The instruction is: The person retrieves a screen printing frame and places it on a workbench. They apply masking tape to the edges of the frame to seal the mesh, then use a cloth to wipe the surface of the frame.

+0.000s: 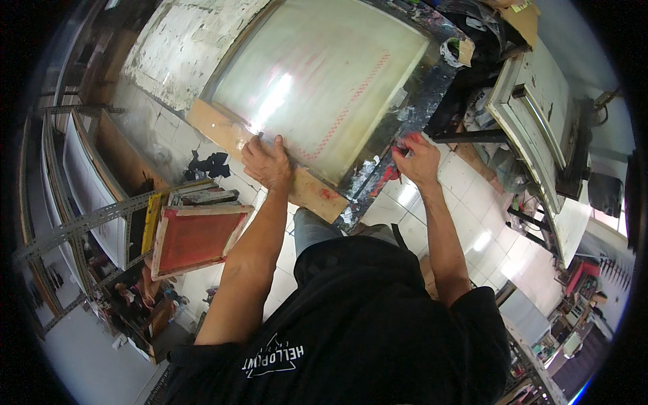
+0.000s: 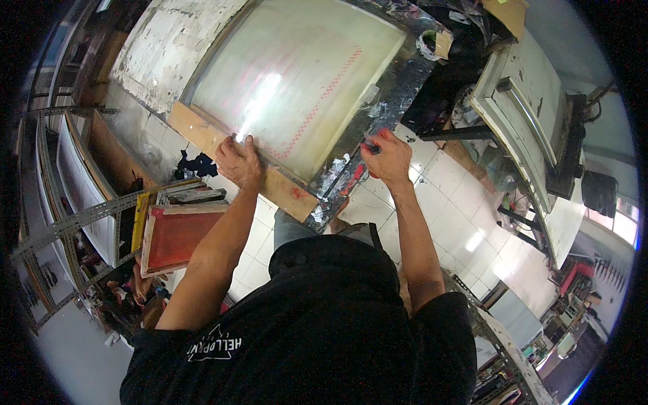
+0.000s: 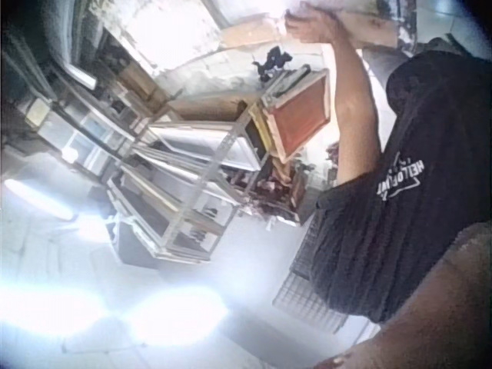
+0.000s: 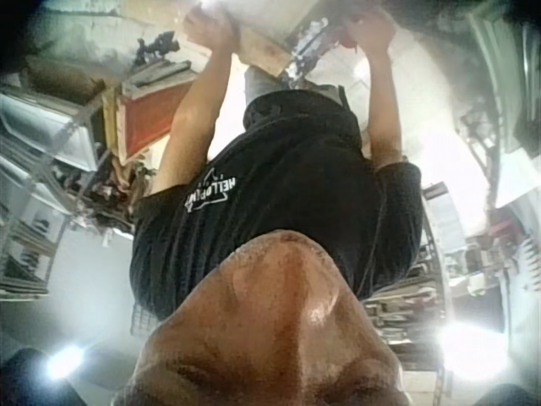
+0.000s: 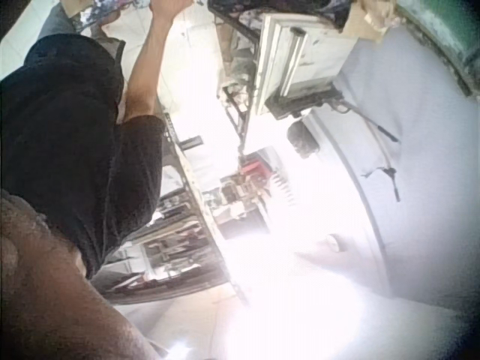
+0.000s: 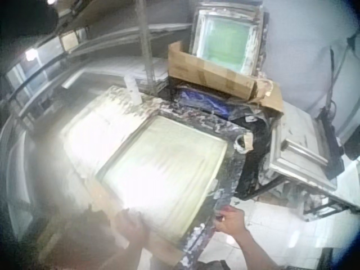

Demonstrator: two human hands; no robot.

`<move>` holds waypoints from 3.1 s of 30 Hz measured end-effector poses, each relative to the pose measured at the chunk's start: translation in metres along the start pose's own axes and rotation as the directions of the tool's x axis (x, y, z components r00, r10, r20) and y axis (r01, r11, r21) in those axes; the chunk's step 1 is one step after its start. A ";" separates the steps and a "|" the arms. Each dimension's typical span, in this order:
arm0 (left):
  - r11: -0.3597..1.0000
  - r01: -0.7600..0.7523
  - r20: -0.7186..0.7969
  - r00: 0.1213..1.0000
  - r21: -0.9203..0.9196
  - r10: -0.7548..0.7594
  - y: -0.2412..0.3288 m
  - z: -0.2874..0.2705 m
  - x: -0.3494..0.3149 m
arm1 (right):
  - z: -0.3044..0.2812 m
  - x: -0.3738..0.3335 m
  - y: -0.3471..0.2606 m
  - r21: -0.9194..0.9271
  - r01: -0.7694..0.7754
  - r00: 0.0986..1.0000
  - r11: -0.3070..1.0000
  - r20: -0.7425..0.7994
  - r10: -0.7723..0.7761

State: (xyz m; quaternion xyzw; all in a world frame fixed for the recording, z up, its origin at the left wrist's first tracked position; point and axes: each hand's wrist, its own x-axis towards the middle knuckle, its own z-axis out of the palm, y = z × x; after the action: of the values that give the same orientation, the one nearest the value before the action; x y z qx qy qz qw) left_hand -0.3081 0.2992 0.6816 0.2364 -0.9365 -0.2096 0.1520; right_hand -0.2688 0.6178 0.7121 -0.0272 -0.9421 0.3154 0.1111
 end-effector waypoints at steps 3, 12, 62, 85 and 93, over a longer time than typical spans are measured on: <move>1.000 0.002 -0.008 1.000 -0.018 -0.002 -0.004 0.003 0.001 | 0.008 0.015 0.003 -0.031 0.182 0.979 0.983 0.097 -0.178; 1.000 0.013 0.006 1.000 -0.026 -0.013 -0.004 0.001 0.001 | 0.014 0.058 0.018 0.029 0.207 0.891 0.978 0.406 -0.200; 0.999 0.016 -0.042 0.999 -0.038 -0.017 -0.006 0.004 0.002 | 0.009 0.068 0.025 0.186 0.170 0.862 0.968 0.448 -0.238; 0.999 0.029 -0.013 0.999 -0.036 -0.030 -0.006 0.003 0.003 | 0.009 0.054 0.011 0.142 0.084 0.911 0.986 0.389 -0.134; 0.999 0.016 -0.036 0.999 -0.043 -0.018 -0.005 0.004 0.002 | 0.016 0.031 0.013 0.214 0.049 0.971 0.975 0.217 -0.097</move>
State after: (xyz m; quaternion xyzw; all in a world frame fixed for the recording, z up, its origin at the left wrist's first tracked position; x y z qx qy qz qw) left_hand -0.3091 0.2952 0.6760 0.2449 -0.9268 -0.2267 0.1722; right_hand -0.3025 0.6225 0.6974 0.0555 -0.9109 0.4086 0.0171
